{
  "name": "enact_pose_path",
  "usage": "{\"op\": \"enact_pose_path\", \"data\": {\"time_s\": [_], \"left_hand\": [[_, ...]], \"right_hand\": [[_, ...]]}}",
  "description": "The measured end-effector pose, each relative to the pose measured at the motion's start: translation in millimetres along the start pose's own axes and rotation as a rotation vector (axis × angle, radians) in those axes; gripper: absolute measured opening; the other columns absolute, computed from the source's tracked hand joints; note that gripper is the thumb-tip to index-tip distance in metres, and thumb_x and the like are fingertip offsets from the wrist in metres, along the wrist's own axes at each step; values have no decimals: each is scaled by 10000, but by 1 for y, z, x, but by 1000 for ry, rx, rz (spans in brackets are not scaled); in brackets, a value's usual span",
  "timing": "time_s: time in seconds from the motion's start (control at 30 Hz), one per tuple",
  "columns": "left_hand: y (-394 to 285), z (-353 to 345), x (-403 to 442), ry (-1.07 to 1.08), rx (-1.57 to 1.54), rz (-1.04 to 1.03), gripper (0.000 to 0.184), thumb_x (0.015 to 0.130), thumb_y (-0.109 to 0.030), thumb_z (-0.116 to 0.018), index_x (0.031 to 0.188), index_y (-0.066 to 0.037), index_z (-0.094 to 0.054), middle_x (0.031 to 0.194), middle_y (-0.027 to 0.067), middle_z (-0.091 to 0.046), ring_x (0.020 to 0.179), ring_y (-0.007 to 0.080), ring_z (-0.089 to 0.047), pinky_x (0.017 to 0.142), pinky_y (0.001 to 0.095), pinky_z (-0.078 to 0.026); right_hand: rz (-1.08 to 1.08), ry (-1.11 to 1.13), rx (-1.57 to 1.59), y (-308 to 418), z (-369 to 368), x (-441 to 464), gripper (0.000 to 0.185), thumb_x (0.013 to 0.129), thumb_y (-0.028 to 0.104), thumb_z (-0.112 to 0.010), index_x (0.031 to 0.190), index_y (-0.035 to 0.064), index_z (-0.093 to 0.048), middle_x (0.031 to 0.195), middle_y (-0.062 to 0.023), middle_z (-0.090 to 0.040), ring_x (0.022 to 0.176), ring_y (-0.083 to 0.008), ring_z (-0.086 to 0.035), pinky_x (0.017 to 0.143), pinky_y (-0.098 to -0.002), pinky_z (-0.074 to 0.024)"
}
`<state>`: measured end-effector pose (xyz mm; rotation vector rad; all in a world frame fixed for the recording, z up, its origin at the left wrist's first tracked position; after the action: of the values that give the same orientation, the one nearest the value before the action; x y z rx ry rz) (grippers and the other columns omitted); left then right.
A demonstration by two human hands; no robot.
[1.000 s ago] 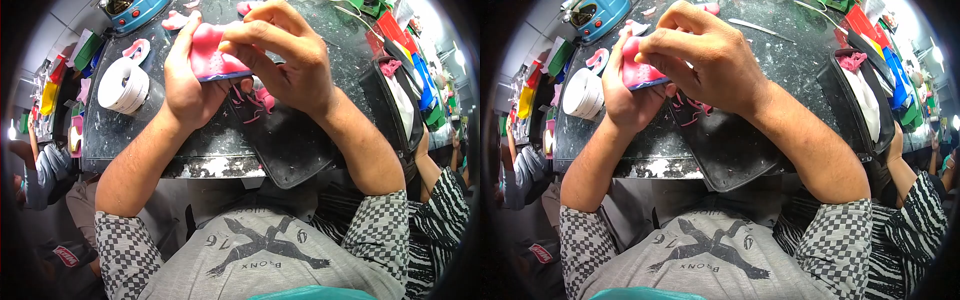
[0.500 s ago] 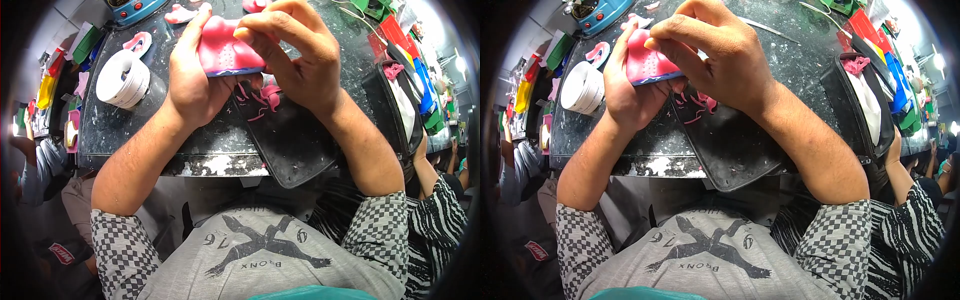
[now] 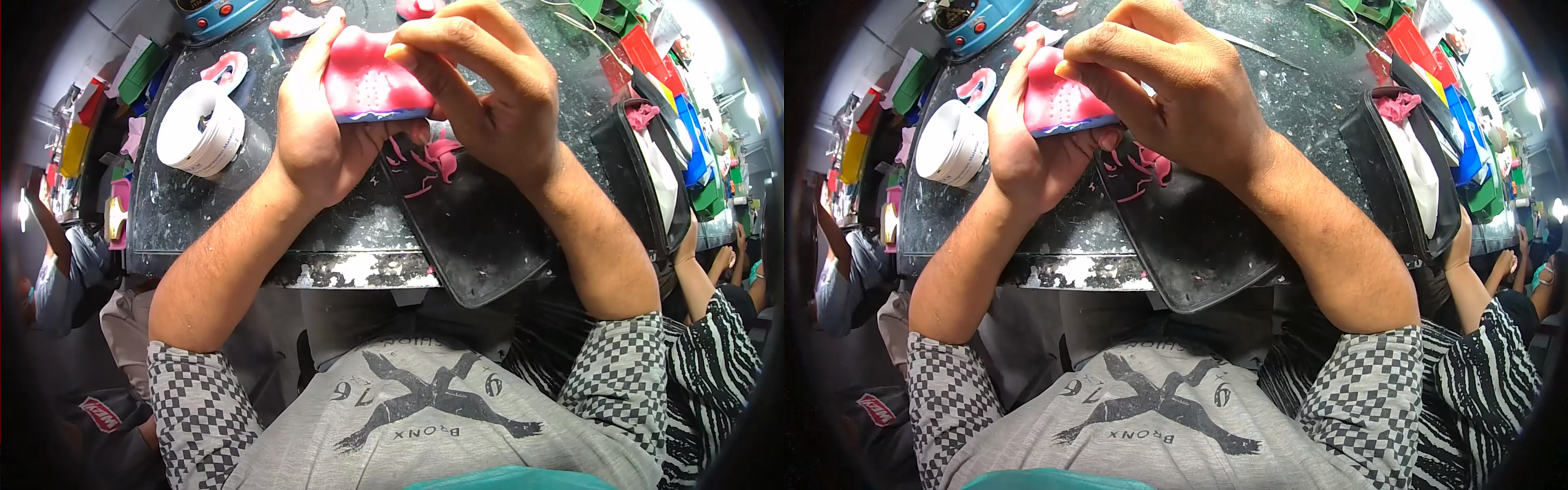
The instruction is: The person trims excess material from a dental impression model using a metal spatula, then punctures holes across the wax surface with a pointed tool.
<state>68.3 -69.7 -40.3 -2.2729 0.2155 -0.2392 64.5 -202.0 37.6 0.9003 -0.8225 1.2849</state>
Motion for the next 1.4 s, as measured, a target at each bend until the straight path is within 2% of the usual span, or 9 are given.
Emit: {"op": "enact_pose_path", "data": {"time_s": [0.27, 0.37, 0.43, 0.5, 0.77, 0.9, 0.97, 1.1, 1.4], "left_hand": [[0, -2, 1, 24, 9, -21, 588, 1096, -537, -279, 1205, -60, -606, 1026, 133, -719, 876, 259, -732, 657, 395, -611], [-2, 3, 1, -80, 9, -24, 602, 1095, -541, -278, 1207, -49, -606, 1022, 139, -721, 859, 258, -730, 651, 390, -602], [-2, -2, 2, 78, 19, -5, 605, 1093, -541, -291, 1194, -39, -613, 1014, 135, -723, 851, 252, -725, 647, 384, -589], [-3, -4, 2, 52, 25, -3, 605, 1091, -541, -295, 1185, -38, -617, 1010, 134, -723, 849, 249, -723, 648, 383, -584], [-3, 2, 2, 4, 33, -6, 598, 1089, -541, -305, 1179, -42, -622, 1018, 128, -720, 883, 246, -725, 665, 395, -588], [-2, 2, 1, -36, 50, -14, 598, 1089, -540, -303, 1185, -40, -618, 1024, 129, -717, 895, 246, -726, 663, 395, -589], [-1, 2, 1, -69, 17, -21, 590, 1088, -537, -311, 1186, -43, -618, 1024, 127, -717, 902, 244, -728, 662, 396, -591], [-5, 0, 0, 2, 33, -20, 573, 1088, -532, -320, 1191, -51, -614, 1037, 125, -714, 910, 239, -727, 660, 397, -590], [-5, 4, -1, -64, 51, -25, 569, 1087, -531, -318, 1191, -57, -613, 1047, 117, -709, 904, 235, -719, 674, 418, -580]], "right_hand": [[82, 7, -2, 5, 1, 1, 228, 868, -2, -759, 1094, 10, -733, 886, -76, -672, 768, -210, -661, 921, -380, -561], [66, 47, -28, 6, 0, 2, 238, 862, -17, -754, 1096, 7, -722, 890, -81, -681, 771, -214, -663, 929, -393, -557], [85, -9, -9, -4, -1, -1, 242, 859, -23, -752, 1098, 7, -720, 899, -80, -690, 777, -214, -664, 932, -396, -555], [106, -57, 15, -5, 1, -3, 247, 857, -29, -750, 1099, 7, -718, 907, -79, -699, 782, -215, -665, 934, -400, -553], [43, 99, -44, 6, 0, 5, 280, 853, -15, -761, 1130, 11, -724, 920, -79, -711, 789, -214, -676, 940, -400, -549], [1, 91, -9, 2, -5, 0, 290, 855, -12, -761, 1142, 13, -723, 913, -78, -715, 801, -212, -681, 945, -396, -545], [64, -32, 83, 1, -1, -1, 289, 858, -11, -759, 1144, 18, -723, 923, -84, -721, 809, -213, -682, 936, -385, -546], [10, 61, 0, -5, -1, -3, 288, 859, -10, -759, 1143, 23, -722, 935, -89, -725, 816, -214, -683, 921, -374, -551], [10, 43, 44, 10, 6, 9, 183, 856, 3, -769, 1034, 18, -731, 949, -95, -726, 829, -217, -682, 864, -356, -567]]}}
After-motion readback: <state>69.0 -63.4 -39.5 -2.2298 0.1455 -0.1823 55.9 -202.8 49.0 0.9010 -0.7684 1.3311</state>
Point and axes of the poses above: each hand's wrist, its own x-axis towards the middle knuckle, its own z-axis out of the back of the hand, y = z × x, the point moved 7 cm from there along x, towards the middle knuckle
